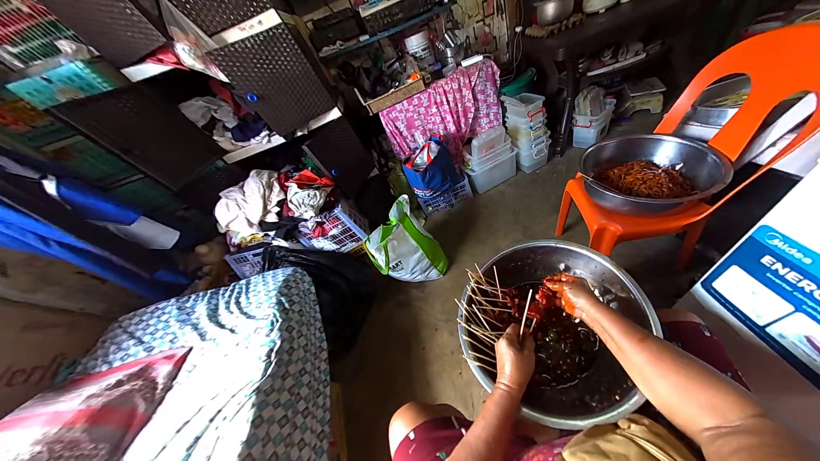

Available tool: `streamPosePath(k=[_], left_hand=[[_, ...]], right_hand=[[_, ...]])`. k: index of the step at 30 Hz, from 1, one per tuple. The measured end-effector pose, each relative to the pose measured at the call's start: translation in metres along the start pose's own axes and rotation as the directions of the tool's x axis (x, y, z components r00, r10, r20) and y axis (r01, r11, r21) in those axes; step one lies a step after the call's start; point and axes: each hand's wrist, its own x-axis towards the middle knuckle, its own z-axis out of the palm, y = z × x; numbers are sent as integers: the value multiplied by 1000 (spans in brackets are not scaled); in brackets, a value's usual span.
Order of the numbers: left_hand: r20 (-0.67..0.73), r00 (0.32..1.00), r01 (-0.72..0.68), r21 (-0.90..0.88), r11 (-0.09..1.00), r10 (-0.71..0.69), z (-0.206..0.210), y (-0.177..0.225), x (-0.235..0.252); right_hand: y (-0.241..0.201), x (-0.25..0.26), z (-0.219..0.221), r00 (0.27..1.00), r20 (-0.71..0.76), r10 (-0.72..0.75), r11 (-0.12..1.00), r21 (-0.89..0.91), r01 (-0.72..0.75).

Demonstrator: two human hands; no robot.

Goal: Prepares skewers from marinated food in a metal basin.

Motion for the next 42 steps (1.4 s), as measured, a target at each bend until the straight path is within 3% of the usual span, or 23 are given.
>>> streamPosePath(k=[5, 8, 20, 25, 30, 35, 38, 42], left_hand=[[5, 1000, -16, 5, 1000, 16, 0, -2, 0], [15, 1000, -14, 23, 1000, 14, 0, -3, 0], [31, 999, 21, 28, 999, -22, 1, -1, 1], [117, 986, 106, 131, 986, -122, -8, 11, 2], [124, 958, 190, 400, 897, -259, -56, 56, 10], [-85, 945, 298, 624, 722, -317, -100, 85, 11], [-60, 943, 269, 721, 639, -328, -103, 97, 0], [146, 903, 135, 796, 590, -404, -72, 100, -11]], right_hand=[[-6, -4, -2, 992, 56, 116, 993, 19, -118], [-8, -3, -5, 989, 79, 124, 992, -46, -121], [-1, 0, -5, 981, 96, 171, 985, -30, -169], [8, 6, -17, 956, 118, 268, 930, -290, -225], [11, -3, -14, 865, 133, 484, 735, -598, -320], [16, -21, -8, 650, 361, 669, 531, -844, -77], [20, -16, -10, 598, 502, 625, 638, -770, -21], [10, -19, -9, 637, 666, 389, 870, -492, -16]])
